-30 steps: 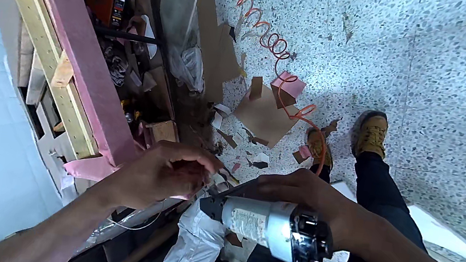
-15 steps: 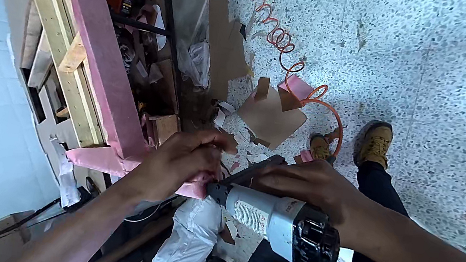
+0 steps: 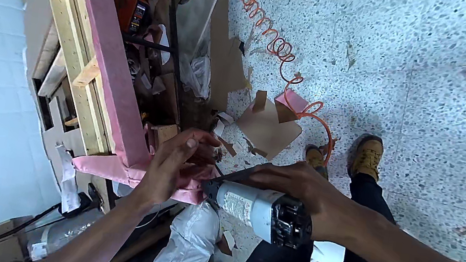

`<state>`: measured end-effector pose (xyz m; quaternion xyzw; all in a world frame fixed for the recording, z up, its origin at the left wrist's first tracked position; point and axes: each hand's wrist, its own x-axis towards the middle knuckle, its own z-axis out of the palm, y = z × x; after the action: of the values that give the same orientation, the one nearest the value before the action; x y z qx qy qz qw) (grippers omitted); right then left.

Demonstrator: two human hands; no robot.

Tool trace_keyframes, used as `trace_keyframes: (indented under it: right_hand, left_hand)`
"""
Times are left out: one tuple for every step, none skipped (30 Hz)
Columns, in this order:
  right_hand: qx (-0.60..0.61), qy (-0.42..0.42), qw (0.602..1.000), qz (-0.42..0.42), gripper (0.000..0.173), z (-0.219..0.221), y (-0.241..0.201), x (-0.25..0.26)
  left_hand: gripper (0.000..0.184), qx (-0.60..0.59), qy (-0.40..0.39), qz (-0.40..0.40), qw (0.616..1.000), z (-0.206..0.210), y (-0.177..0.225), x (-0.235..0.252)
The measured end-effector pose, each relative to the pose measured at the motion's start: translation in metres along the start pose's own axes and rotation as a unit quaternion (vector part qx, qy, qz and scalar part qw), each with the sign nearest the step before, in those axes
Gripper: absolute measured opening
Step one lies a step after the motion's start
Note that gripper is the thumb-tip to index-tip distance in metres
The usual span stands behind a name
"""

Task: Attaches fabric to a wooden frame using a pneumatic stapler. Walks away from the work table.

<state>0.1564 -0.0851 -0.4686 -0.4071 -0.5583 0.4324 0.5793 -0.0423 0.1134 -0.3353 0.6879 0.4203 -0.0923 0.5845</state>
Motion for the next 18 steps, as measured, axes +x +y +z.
trace_keyframes:
  right_hand:
    - [0.003, -0.006, 1.000, -0.001, 0.037, -0.001, 0.000, 0.002]
    - [0.005, -0.011, 1.000, 0.002, 0.038, -0.002, 0.002, 0.004]
    - [0.007, -0.015, 1.000, 0.008, 0.040, -0.004, 0.003, 0.003]
    - [0.008, -0.016, 1.000, 0.019, 0.041, -0.006, 0.004, 0.001]
    - [0.013, -0.014, 0.999, 0.028, 0.041, -0.007, 0.005, -0.001]
    - [0.014, -0.012, 0.999, 0.033, 0.041, -0.007, 0.005, -0.004]
    - [0.015, -0.010, 0.999, 0.032, 0.040, -0.006, 0.004, -0.007]
    - [0.016, -0.010, 0.999, 0.031, 0.038, -0.004, 0.002, -0.008]
    - [0.013, -0.009, 0.999, 0.029, 0.037, -0.002, 0.001, -0.009]
    - [0.012, -0.009, 1.000, 0.027, 0.036, 0.000, 0.000, -0.009]
    - [0.015, -0.011, 0.999, 0.026, 0.035, 0.004, 0.000, -0.009]
    - [0.020, -0.010, 0.999, 0.026, 0.035, 0.008, -0.001, -0.008]
    - [0.021, -0.008, 0.999, 0.024, 0.035, 0.011, -0.001, -0.007]
    - [0.019, -0.006, 1.000, 0.021, 0.035, 0.012, -0.001, -0.005]
    - [0.015, -0.006, 1.000, 0.019, 0.035, 0.012, -0.001, -0.003]
    - [0.010, -0.007, 1.000, 0.016, 0.036, 0.012, 0.001, -0.002]
    - [0.005, -0.007, 1.000, 0.012, 0.036, 0.011, 0.002, 0.000]
    - [0.001, -0.008, 1.000, 0.008, 0.036, 0.010, 0.003, 0.002]
  left_hand:
    - [0.062, 0.000, -0.033, 0.010, 0.999, -0.008, 0.001, -0.005]
    - [0.060, 0.005, -0.076, 0.009, 0.997, -0.019, 0.003, -0.010]
    - [0.060, 0.034, -0.119, -0.011, 0.992, -0.030, 0.005, -0.016]
    - [0.058, 0.083, -0.158, -0.045, 0.983, -0.040, 0.005, -0.021]
    - [0.055, 0.121, -0.189, -0.067, 0.972, -0.047, 0.003, -0.023]
    - [0.053, 0.137, -0.204, -0.075, 0.967, -0.049, 0.002, -0.023]
    - [0.051, 0.144, -0.204, -0.077, 0.965, -0.048, 0.000, -0.021]
    - [0.050, 0.146, -0.194, -0.080, 0.967, -0.045, -0.002, -0.020]
    - [0.049, 0.152, -0.181, -0.084, 0.968, -0.041, -0.004, -0.018]
    - [0.048, 0.160, -0.171, -0.085, 0.968, -0.039, -0.005, -0.017]
    - [0.046, 0.169, -0.169, -0.083, 0.967, -0.037, -0.006, -0.016]
    - [0.045, 0.175, -0.170, -0.081, 0.966, -0.036, -0.006, -0.017]
    - [0.044, 0.173, -0.172, -0.077, 0.967, -0.036, -0.005, -0.017]
    - [0.044, 0.162, -0.178, -0.074, 0.968, -0.037, -0.005, -0.016]
    - [0.044, 0.147, -0.185, -0.072, 0.969, -0.039, -0.005, -0.015]
    - [0.045, 0.134, -0.190, -0.069, 0.970, -0.041, -0.006, -0.014]
    - [0.046, 0.126, -0.191, -0.067, 0.971, -0.043, -0.007, -0.013]
    - [0.047, 0.119, -0.191, -0.064, 0.972, -0.043, -0.008, -0.013]
